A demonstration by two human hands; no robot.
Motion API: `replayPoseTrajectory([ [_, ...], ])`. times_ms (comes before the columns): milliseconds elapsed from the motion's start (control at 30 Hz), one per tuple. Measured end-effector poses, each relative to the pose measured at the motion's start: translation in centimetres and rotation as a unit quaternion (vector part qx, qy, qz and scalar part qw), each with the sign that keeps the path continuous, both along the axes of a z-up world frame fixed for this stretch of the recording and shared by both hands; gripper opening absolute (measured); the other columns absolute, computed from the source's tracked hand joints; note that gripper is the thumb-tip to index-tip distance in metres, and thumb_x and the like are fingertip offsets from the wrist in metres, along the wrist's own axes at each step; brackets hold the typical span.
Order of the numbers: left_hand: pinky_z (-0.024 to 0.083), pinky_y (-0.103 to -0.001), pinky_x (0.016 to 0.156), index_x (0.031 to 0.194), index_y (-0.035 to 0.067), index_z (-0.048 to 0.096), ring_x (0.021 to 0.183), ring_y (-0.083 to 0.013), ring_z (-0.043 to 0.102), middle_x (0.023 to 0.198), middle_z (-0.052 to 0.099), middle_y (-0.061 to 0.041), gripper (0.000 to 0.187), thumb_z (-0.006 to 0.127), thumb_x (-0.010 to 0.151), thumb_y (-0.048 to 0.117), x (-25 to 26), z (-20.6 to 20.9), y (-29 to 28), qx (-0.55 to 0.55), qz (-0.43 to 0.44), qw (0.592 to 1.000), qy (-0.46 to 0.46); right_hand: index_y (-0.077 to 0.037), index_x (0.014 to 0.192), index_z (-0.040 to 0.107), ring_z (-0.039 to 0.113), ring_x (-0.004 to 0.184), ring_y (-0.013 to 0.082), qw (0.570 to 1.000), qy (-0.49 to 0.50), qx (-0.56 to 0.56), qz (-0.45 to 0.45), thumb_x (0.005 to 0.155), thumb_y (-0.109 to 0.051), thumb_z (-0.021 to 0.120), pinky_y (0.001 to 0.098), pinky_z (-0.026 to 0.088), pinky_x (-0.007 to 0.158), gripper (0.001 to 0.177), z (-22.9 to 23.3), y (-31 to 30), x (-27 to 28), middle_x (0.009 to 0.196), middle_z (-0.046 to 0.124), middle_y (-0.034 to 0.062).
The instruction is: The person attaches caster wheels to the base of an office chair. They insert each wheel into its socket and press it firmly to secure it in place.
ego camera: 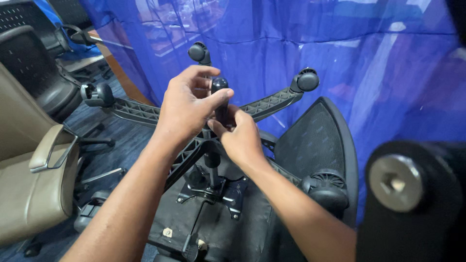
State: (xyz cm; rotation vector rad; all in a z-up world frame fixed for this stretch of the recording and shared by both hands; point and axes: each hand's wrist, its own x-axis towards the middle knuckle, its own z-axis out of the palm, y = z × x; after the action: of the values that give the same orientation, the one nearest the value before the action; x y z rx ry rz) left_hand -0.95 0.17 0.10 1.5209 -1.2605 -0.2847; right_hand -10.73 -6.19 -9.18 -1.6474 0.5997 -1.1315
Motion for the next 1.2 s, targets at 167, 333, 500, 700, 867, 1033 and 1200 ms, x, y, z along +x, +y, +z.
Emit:
replayPoseTrajectory([
  [167,0.059,-0.027,0.077,0.118,-0.001,0.064,0.089,-0.0089,0.072,0.102,0.076,-0.006,0.035,0.077,0.088,0.013,0.3,-1.3,-0.1,-0.084,-0.069,0.99,0.087,-0.003,0.107,0.068,0.059,0.076,0.0164,0.999,0.053,-0.005,-0.001,0.091,-0.008,0.072,0.0336,0.05,0.071,0.017,-0.4,0.2,-0.2,0.084,0.067,0.0084],
  [333,0.057,-0.027,0.072,0.108,0.003,0.075,0.078,-0.0091,0.068,0.088,0.076,-0.005,0.033,0.088,0.083,0.021,-1.0,-1.1,0.0,-0.014,0.07,0.995,-0.064,-0.002,0.097,0.067,0.068,0.076,0.0098,0.997,0.008,0.035,-0.073,0.079,-0.007,0.083,0.0288,0.055,0.07,0.025,-0.4,1.0,0.2,0.082,0.073,0.0003],
  [500,0.058,-0.026,0.067,0.112,0.005,0.066,0.076,-0.0065,0.069,0.086,0.071,-0.001,0.038,0.083,0.081,0.019,-1.5,-0.9,0.2,-0.039,0.065,0.996,-0.043,-0.003,0.106,0.06,0.065,0.075,0.0126,0.998,-0.018,0.033,-0.043,0.081,-0.005,0.08,0.0313,0.053,0.067,0.031,-0.7,1.0,0.0,0.09,0.07,0.0053],
  [700,0.056,-0.024,0.075,0.114,0.005,0.063,0.085,-0.0059,0.066,0.094,0.071,0.0,0.027,0.071,0.089,0.013,-0.7,-1.5,0.4,-0.065,-0.101,0.987,0.106,-0.003,0.111,0.065,0.065,0.08,0.0096,0.999,-0.025,-0.019,-0.024,0.092,-0.012,0.07,0.0276,0.052,0.075,0.021,-0.5,1.4,-0.2,0.091,0.073,0.0032],
  [867,0.052,-0.026,0.07,0.112,0.002,0.074,0.079,-0.0091,0.061,0.087,0.069,-0.004,0.029,0.079,0.088,0.017,-1.6,-1.6,0.9,-0.037,-0.006,0.999,0.023,-0.005,0.1,0.07,0.06,0.075,0.0056,0.997,0.004,0.052,-0.056,0.084,-0.015,0.079,0.0263,0.051,0.07,0.021,0.7,1.3,-0.3,0.083,0.07,-0.0015],
  [1033,0.057,-0.028,0.073,0.11,0.004,0.075,0.083,-0.0123,0.07,0.097,0.071,-0.007,0.03,0.082,0.084,0.019,-1.6,-1.7,0.6,-0.077,0.052,0.995,-0.031,-0.001,0.1,0.072,0.05,0.071,0.0119,0.993,0.088,0.036,-0.07,0.086,-0.017,0.08,0.0301,0.044,0.065,0.022,0.6,1.2,-0.6,0.075,0.056,0.002],
  [1200,0.06,-0.031,0.074,0.112,0.005,0.059,0.085,-0.012,0.074,0.107,0.072,-0.012,0.031,0.071,0.088,0.02,0.2,-2.1,-0.7,-0.075,0.012,0.996,0.056,-0.005,0.108,0.066,0.065,0.089,0.0013,0.993,-0.078,0.024,0.089,0.085,-0.014,0.064,0.0198,0.051,0.081,0.024,-0.4,0.2,-0.1,0.093,0.07,-0.0108],
])
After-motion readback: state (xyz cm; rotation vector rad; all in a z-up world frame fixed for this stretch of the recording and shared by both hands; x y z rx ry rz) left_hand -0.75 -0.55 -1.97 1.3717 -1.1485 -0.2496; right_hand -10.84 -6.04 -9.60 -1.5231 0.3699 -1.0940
